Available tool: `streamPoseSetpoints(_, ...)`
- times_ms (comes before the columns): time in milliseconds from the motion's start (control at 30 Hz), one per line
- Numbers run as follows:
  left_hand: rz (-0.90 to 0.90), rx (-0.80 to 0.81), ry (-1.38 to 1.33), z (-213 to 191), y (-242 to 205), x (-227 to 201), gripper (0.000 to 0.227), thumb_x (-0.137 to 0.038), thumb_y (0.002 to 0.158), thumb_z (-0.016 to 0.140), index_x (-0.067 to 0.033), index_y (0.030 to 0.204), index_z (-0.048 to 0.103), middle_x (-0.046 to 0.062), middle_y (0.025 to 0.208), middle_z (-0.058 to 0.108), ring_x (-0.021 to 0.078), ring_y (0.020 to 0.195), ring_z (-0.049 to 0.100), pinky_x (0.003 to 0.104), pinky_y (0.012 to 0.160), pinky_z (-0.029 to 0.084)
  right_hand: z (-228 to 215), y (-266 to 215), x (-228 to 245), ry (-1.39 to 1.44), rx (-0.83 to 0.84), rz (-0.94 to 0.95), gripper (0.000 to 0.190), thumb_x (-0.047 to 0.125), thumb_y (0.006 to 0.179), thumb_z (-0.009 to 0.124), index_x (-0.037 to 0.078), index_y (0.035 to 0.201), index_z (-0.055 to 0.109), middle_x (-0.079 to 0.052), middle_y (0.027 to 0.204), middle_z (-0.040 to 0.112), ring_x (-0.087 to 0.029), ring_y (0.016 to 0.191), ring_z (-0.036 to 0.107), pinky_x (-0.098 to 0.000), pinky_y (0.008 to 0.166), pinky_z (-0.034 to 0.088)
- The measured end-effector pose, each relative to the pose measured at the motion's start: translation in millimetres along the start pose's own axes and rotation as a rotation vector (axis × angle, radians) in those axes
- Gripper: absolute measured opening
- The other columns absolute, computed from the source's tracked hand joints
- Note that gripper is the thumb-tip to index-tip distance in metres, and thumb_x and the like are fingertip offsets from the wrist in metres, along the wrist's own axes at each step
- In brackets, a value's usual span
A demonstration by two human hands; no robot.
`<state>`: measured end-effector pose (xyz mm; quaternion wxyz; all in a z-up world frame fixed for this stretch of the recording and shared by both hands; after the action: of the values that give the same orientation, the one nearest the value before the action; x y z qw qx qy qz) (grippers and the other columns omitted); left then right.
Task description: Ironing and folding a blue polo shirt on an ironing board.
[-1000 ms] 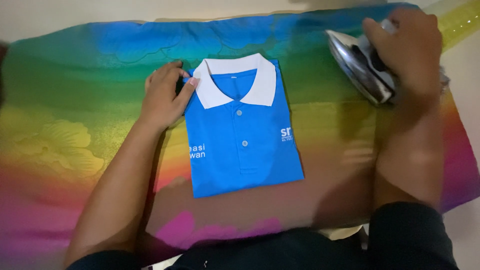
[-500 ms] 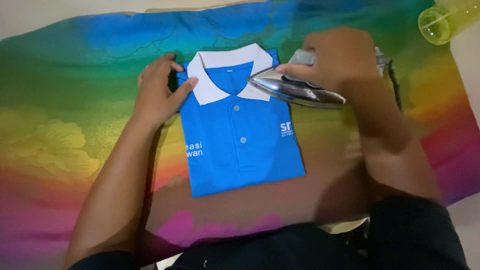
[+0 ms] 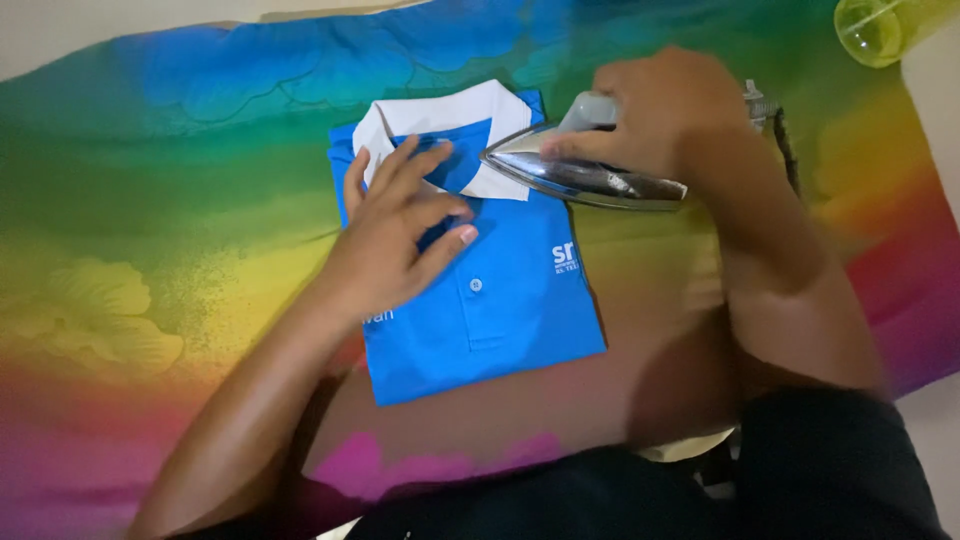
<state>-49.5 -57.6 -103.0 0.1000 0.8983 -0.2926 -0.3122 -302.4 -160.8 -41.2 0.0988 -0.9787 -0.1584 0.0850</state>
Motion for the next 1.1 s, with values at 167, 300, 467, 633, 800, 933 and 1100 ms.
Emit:
streamPoseSetpoints(167,-0.013,0.004,0.195,11.5,-2.0,-9.8,0.027,-0.041,0.106,0.058,-0.0220,0.119,0.072,0.020,0.164,0.038,0.0479,0.154,0.026,0.069,0.120,0.008,5.8,3.9,-3.7,-0.035,-0.029,-0.026,0.079,0.091,0.094,0.050,0.017,0.112,0.072,-0.017,0.095,0.077,-0.038,0.080,0.071,-0.0437,0.055,0.050)
streamPoseSetpoints(300,0.110,0.027,0.243,16.6,0.5,-12.6,0.029,-0.037,0.109,0.057,-0.0171,0.127,0.069,0.017,0.165,0.037,0.0445,0.155,0.030,0.068,0.122,0.013,0.4,0.8,-12.1,0.069,-0.099,0.027,0.072,0.085,0.098,0.057,0.016,0.105,0.074,-0.016,0.090,0.075,-0.038,0.079,0.069,-0.0455,0.055,0.048)
streamPoseSetpoints(467,0.135,0.039,0.263,22.1,0.3,-6.1,0.039,-0.041,0.110,0.055,-0.0155,0.138,0.066,0.017,0.163,0.040,0.0434,0.153,0.032,0.066,0.124,0.015,-3.7,-6.9,-36.3,0.146,-0.115,0.078,0.068,0.080,0.100,0.062,0.014,0.098,0.074,-0.015,0.091,0.073,-0.039,0.081,0.066,-0.0476,0.058,0.044)
streamPoseSetpoints(633,0.087,0.102,0.277,29.9,-3.4,3.6,0.072,-0.049,0.111,0.047,-0.0024,0.163,0.027,0.023,0.160,0.047,0.0401,0.155,0.033,0.060,0.127,0.015,8.5,-7.8,-68.5,-0.027,-0.356,-0.034,0.070,0.076,0.115,0.067,0.012,0.085,0.070,-0.009,0.077,0.063,-0.029,0.066,0.055,-0.0405,0.057,0.034)
streamPoseSetpoints(800,0.092,0.090,0.259,26.2,-1.5,1.4,0.072,-0.046,0.111,0.049,-0.0023,0.163,0.025,0.022,0.163,0.043,0.0404,0.156,0.033,0.059,0.127,0.016,-15.4,-15.5,-29.7,0.021,-0.152,-0.019,0.065,0.073,0.109,0.061,0.011,0.092,0.073,-0.011,0.082,0.069,-0.031,0.071,0.060,-0.0420,0.061,0.041)
streamPoseSetpoints(933,0.102,0.092,0.272,25.7,-2.1,0.5,0.070,-0.044,0.111,0.053,-0.0047,0.163,0.029,0.019,0.169,0.035,0.0391,0.157,0.034,0.058,0.128,0.019,13.0,5.6,-12.0,-0.047,-0.081,0.008,0.081,0.090,0.099,0.045,0.018,0.116,0.077,-0.016,0.089,0.079,-0.038,0.076,0.073,-0.0429,0.054,0.050)
streamPoseSetpoints(1100,0.123,0.129,0.229,23.6,-1.1,3.8,0.070,-0.045,0.111,0.051,-0.0064,0.164,0.028,0.018,0.168,0.037,0.0400,0.156,0.033,0.058,0.127,0.017,18.8,9.6,-15.2,-0.062,-0.194,-0.016,0.083,0.092,0.099,0.045,0.018,0.122,0.076,-0.017,0.097,0.079,-0.040,0.082,0.075,-0.0450,0.056,0.054)
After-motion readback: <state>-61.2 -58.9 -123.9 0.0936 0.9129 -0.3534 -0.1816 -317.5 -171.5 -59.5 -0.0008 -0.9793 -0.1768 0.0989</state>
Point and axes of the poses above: each hand's wrist, its own y-axis towards the middle knuckle, its own z-axis out of the palm, x = y × z, the point moved 3 cm from there along y, towards the middle knuckle
